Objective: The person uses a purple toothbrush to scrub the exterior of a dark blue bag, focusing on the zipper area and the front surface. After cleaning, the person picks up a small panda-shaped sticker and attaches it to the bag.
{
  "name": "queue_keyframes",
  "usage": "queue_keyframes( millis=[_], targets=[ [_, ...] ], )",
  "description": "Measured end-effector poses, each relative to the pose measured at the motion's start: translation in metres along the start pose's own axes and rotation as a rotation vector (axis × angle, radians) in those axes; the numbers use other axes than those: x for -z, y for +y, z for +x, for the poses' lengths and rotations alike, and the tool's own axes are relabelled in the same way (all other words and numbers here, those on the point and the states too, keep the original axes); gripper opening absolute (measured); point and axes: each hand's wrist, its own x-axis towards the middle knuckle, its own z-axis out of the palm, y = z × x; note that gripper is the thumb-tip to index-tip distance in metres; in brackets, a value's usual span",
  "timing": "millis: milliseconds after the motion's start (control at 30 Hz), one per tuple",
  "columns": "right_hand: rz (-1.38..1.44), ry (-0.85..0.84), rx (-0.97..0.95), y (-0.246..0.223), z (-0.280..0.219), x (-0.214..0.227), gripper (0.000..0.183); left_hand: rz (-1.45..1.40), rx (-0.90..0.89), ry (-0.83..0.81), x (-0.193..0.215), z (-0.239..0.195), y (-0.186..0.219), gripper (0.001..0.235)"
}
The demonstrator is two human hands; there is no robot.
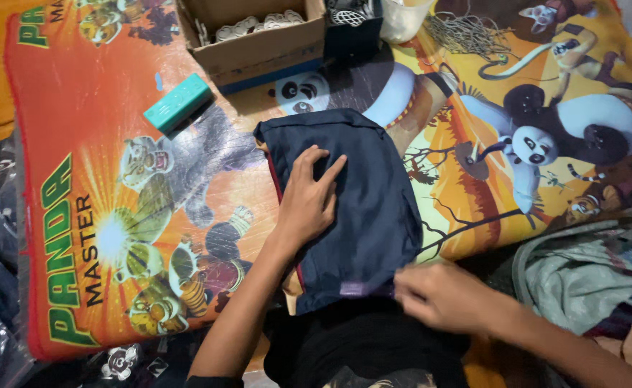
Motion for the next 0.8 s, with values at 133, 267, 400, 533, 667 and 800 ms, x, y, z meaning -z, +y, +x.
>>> queue_keyframes(
  millis=[133,267,400,533,667,800],
  targets=[
    [0.116,0.087,-0.015,0.019,-0.028,0.006,0.019,0.005,-0.047,0.004,-0.002,-0.001,0.001,0.054],
    [0.122,0.436,-0.361,0.031,-0.057,0.018,0.019,0.265,-0.118,-0.040,0.001,0.006,0.014,0.053],
    [0.127,0.649,-0.546,0.041,-0.066,0.006,0.010,0.119,-0.033,-0.167,-0.005,0.026,0.056,0.010],
    [0.345,0.739,-0.535,0.031,-0.051,-0.021,0.019,-0.168,0.440,-0.538,-0.025,0.057,0.085,0.034],
    [0.229,0.813,-0.525,0.021,-0.038,-0.039,0.007,-0.166,0.471,-0.446,-0.060,0.050,0.070,0.029],
    [0.124,0.883,-0.440,0.018,-0.023,-0.034,0.007,-0.430,0.287,-0.195,-0.064,0.031,0.057,0.022]
  ],
)
